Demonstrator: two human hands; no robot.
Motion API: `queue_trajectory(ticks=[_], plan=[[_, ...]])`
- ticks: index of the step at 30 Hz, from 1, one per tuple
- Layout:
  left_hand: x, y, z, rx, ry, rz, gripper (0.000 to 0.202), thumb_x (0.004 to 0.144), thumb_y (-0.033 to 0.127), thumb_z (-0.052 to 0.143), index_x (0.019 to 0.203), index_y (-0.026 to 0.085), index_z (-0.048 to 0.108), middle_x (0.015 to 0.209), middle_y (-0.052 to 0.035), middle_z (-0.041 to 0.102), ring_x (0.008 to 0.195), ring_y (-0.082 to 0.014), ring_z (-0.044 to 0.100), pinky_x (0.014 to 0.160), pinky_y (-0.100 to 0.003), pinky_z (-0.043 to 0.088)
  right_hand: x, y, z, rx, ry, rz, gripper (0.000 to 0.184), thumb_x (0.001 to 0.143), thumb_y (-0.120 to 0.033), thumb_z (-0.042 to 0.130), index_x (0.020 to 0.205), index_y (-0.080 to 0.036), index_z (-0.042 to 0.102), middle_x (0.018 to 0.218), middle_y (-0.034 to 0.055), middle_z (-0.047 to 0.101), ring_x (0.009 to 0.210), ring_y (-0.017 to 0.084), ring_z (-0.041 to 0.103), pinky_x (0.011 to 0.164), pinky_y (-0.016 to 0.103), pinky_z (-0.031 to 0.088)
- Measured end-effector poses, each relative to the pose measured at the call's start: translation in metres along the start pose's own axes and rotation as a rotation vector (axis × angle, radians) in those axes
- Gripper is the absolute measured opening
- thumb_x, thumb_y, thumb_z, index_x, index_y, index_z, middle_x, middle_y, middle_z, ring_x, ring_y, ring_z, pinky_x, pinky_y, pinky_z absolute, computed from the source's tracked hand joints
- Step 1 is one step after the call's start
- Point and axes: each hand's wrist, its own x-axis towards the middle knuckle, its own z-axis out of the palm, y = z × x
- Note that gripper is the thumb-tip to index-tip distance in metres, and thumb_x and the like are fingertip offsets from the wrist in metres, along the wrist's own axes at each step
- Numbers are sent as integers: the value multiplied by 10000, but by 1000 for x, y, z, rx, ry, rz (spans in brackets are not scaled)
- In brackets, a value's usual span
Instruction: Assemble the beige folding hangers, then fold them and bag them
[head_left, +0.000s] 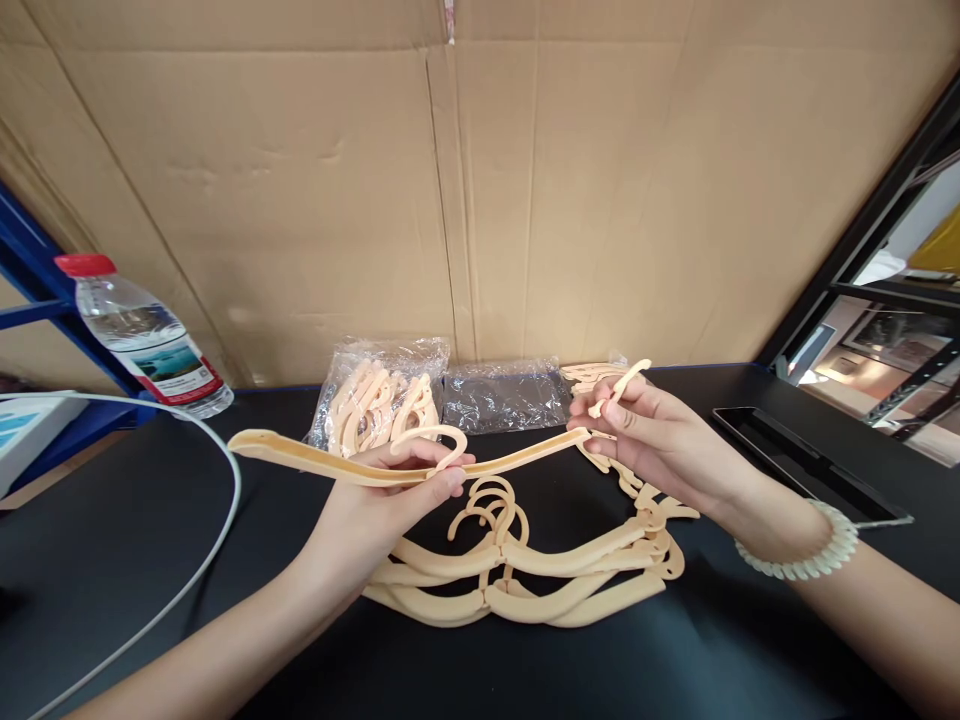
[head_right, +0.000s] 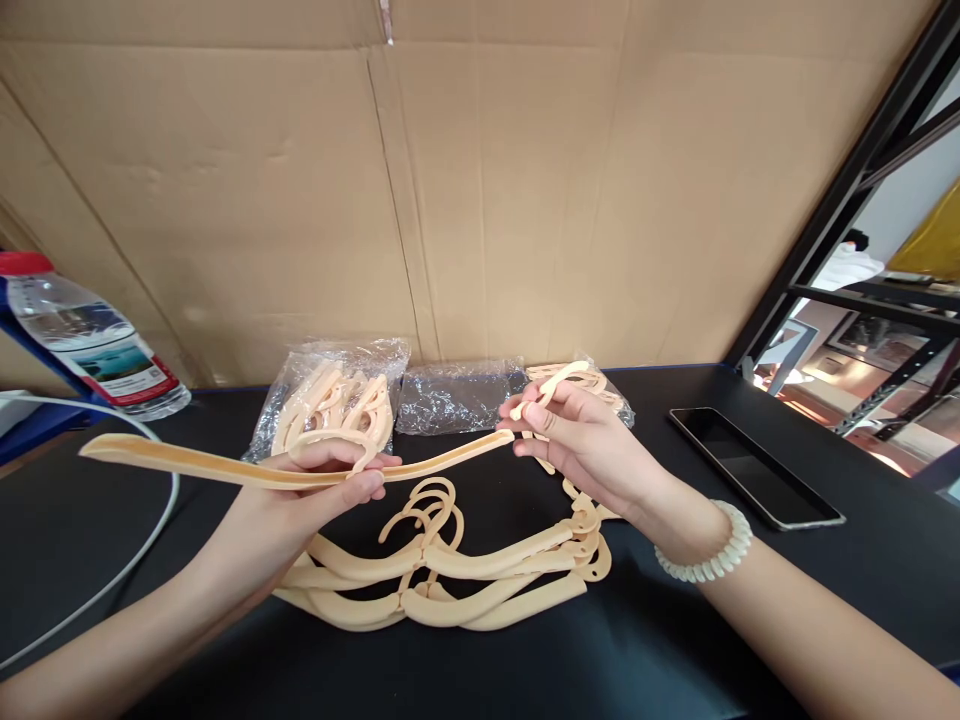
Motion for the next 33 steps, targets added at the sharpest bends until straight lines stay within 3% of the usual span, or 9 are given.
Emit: queue_trajectory(ticks=[2, 6, 15, 24, 33], plan=[[0, -2, -1, 25, 22, 32, 164, 685, 347, 797, 636, 208, 725, 752, -46, 738, 919, -249, 706, 756, -245, 546, -2, -3, -1, -12, -97, 93, 144, 848, -274, 688, 836, -199, 566, 1094, 81, 674, 1022, 215, 662, 793, 344, 575], [1, -6, -4, 88, 1, 81, 164, 700, 355, 781, 769, 209, 756, 843, -50, 764, 775, -213, 712, 702, -259, 559, -4, -5, -2, 32, -196, 202, 118, 900, -239, 624, 853, -187, 529, 1158, 116, 674, 1050, 264, 688, 755, 321, 602], [-1, -1, -6, 217, -43, 158, 146, 757, 344, 733, 802, 207, 756, 735, -23, 757, 686, -194, 710, 639, -238, 555, -2, -1, -3, 183, -208, 327, 73, 903, -170, 614, 849, -152, 568, 1142, 140, 694, 1079, 300, 675, 752, 295, 623], [-2, -2, -5, 272, -28, 235, 55, 741, 271, 761, 791, 279, 785, 799, 8, 774, 723, -172, 720, 631, -189, 559, -2, 1, -2, 110, -183, 352, 117, 896, -197, 634, 829, -159, 546, 1114, 147, 720, 994, 282, 713, 697, 269, 628], [-4, 2, -2, 289, 15, 229, 47, 739, 274, 752, 711, 239, 769, 817, -16, 781, 748, -192, 736, 633, -197, 577, -6, 2, 1, 44, -123, 342, 187, 841, -202, 705, 820, -170, 522, 1087, 119, 738, 981, 265, 719, 736, 254, 620]])
